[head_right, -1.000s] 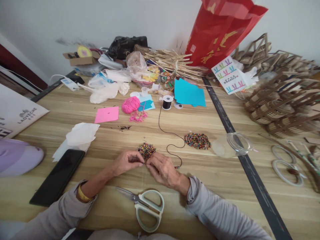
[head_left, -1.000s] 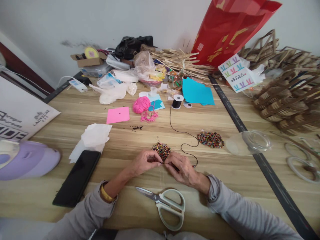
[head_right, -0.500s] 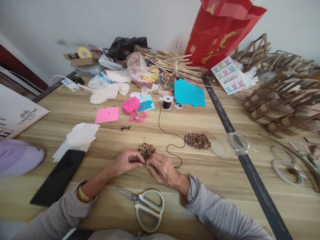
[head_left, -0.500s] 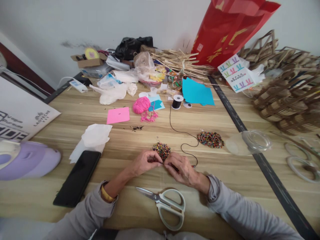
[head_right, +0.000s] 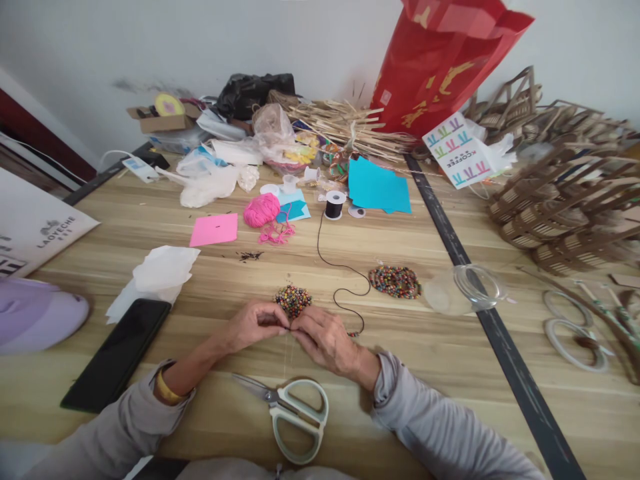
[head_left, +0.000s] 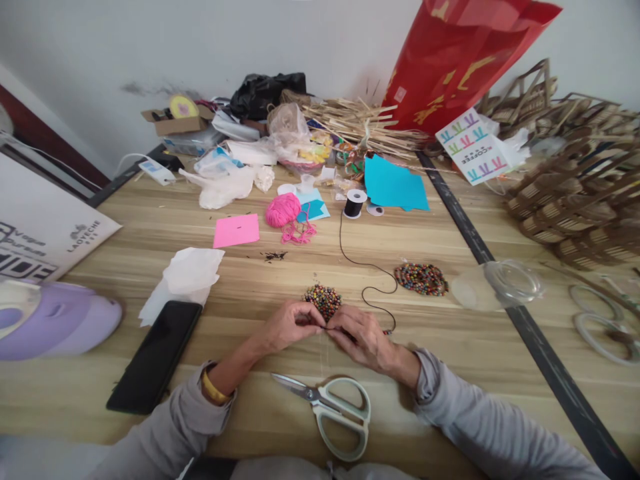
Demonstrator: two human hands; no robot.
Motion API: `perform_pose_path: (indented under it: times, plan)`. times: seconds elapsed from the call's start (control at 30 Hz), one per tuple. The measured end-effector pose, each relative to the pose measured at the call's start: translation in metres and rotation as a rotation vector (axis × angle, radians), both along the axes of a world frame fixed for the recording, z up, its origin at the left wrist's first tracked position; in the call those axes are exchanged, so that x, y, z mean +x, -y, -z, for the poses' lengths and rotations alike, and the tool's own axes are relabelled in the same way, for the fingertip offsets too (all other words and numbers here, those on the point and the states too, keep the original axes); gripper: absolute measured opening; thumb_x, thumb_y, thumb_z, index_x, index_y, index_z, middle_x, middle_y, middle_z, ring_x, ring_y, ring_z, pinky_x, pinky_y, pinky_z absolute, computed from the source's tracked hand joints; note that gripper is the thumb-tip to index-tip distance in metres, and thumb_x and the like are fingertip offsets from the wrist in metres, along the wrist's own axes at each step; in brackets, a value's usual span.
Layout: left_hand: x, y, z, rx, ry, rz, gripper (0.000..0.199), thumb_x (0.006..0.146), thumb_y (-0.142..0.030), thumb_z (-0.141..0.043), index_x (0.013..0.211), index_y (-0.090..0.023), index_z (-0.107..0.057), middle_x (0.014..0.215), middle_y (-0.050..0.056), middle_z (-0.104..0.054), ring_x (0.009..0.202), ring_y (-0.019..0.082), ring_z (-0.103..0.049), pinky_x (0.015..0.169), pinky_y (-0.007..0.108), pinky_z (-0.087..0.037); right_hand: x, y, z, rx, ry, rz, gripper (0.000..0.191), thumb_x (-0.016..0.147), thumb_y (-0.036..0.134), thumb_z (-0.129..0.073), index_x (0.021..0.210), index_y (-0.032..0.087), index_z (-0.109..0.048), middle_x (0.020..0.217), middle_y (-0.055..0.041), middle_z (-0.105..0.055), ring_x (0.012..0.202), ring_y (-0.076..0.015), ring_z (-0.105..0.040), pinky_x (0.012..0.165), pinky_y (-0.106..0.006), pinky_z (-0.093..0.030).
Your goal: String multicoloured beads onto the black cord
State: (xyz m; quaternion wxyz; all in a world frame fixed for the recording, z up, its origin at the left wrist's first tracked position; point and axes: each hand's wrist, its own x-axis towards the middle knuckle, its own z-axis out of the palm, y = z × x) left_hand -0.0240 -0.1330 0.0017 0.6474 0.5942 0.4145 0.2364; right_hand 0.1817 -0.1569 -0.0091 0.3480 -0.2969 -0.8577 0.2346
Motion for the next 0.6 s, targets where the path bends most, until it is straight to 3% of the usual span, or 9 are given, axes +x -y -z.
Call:
perform_pose_path:
  times: [0.6]
  plan:
    - [0.0019,0.0007,-0.0026,-0.042,0.027,-0.023,0.024,0.061,-0.029,-0.079,0.065,-0.011,-0.065,0.062,0.001,-0.064,0.057,0.010,-0.054,0.058,0.022,-0.041,0.0006,0.0008,-0.0004,-0.039,-0.007,-0.032,0.010,0.094,0.027,-0.053,0.090,0.018,-0.054,0.076,-0.0045,-0.060,0.069,-0.0158,-0.055,0.062,-0.026,-0.043]
